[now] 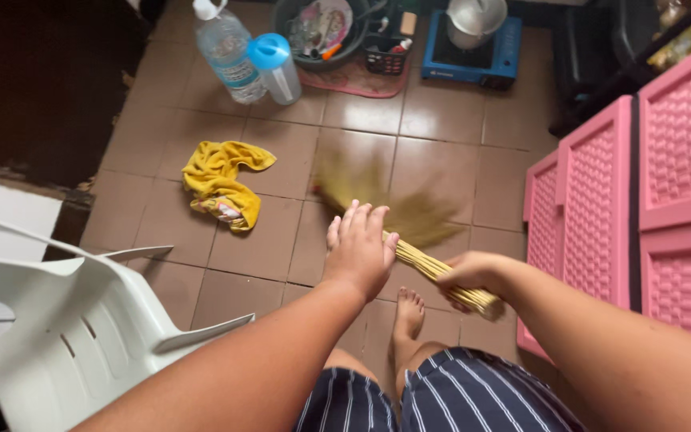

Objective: The person picks up clothing and a folder from the floor and bed, places them into a backpack and a case, and then sweeps the tiled floor using a broom.

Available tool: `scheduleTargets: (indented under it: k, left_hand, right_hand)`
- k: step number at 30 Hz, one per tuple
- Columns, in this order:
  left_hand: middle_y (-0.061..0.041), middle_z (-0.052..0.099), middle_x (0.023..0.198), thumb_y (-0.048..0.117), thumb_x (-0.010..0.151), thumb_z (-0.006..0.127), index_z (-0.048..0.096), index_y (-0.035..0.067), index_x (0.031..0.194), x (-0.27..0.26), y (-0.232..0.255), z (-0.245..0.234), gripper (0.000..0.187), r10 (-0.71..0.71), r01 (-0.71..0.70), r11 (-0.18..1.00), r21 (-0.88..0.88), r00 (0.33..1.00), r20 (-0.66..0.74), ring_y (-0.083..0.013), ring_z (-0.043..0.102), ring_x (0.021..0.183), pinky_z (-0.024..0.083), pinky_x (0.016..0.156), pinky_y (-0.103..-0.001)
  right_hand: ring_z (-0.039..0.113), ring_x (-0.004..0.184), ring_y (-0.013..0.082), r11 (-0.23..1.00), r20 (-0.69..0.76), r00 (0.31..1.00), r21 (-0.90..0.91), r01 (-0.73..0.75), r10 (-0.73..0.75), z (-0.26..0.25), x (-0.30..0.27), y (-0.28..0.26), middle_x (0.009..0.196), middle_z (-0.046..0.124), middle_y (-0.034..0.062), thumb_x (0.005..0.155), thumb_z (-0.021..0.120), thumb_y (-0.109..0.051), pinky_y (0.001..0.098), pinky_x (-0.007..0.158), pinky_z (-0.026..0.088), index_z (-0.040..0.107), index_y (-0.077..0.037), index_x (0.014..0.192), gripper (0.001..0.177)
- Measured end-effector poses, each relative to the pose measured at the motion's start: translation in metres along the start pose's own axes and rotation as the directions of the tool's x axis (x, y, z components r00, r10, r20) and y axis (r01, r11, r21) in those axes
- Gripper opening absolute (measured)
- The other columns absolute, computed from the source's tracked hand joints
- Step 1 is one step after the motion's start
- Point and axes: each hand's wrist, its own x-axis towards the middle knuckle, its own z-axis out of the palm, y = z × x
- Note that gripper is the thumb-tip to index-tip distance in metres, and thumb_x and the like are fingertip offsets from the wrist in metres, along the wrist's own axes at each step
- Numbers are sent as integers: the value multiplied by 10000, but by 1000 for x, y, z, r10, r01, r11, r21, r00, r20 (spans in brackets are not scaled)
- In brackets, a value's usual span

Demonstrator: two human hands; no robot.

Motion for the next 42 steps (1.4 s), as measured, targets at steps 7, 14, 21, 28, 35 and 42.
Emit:
scheduleTargets:
  k: [7,14,21,28,35,42]
  left_hand:
    - [-143,406,1541,419,994,500,445,139,1467,36,8,-7,552,101,-100,995,-14,989,112,-308,239,1503,142,1199,-524]
    - [-128,432,1523,409,999,494,472,131,1452,74,-19,-36,532,308,-303,951,-57,945,108,-294,271,1500,180,1201,-525]
    - [-143,457,1512,406,994,497,488,132,1427,99,-81,-77,512,396,-402,915,8,904,164,-305,300,1487,196,1188,-541]
    - [-145,465,1504,395,991,501,489,135,1424,89,-122,-100,505,413,-427,903,48,893,177,-308,306,1484,207,1188,-538]
    - [-136,462,1497,393,987,509,488,134,1425,82,-138,-95,509,434,-456,890,19,858,273,-294,301,1482,201,1185,-534]
    - [-136,490,1470,416,983,513,505,125,1413,88,-102,-75,519,605,-616,785,-71,736,305,-306,334,1464,228,1174,-535]
  right_hand:
    - [646,575,214,998,-128,990,24,-63,66,35,-93,-80,788,684,124,821,666,-49,358,515,567,658,-132,1360,546]
    - [568,564,201,991,-480,867,65,-117,134,36,-223,-68,773,624,107,771,756,-46,359,515,526,551,-265,1481,771]
    - [632,614,226,979,-740,644,110,-172,196,-28,-195,-31,831,713,141,871,715,-20,384,580,562,570,-210,1471,645]
    - [575,567,204,822,-484,814,569,15,320,-106,-25,30,760,603,117,945,650,-129,362,486,523,593,-34,1108,198]
    - [634,544,226,961,-428,879,256,-104,209,81,7,-39,771,669,133,823,717,-18,386,469,547,682,-96,1289,474]
    - [701,627,182,878,-245,967,476,53,75,151,-54,-96,831,721,120,839,657,-25,351,531,595,658,-62,1362,525]
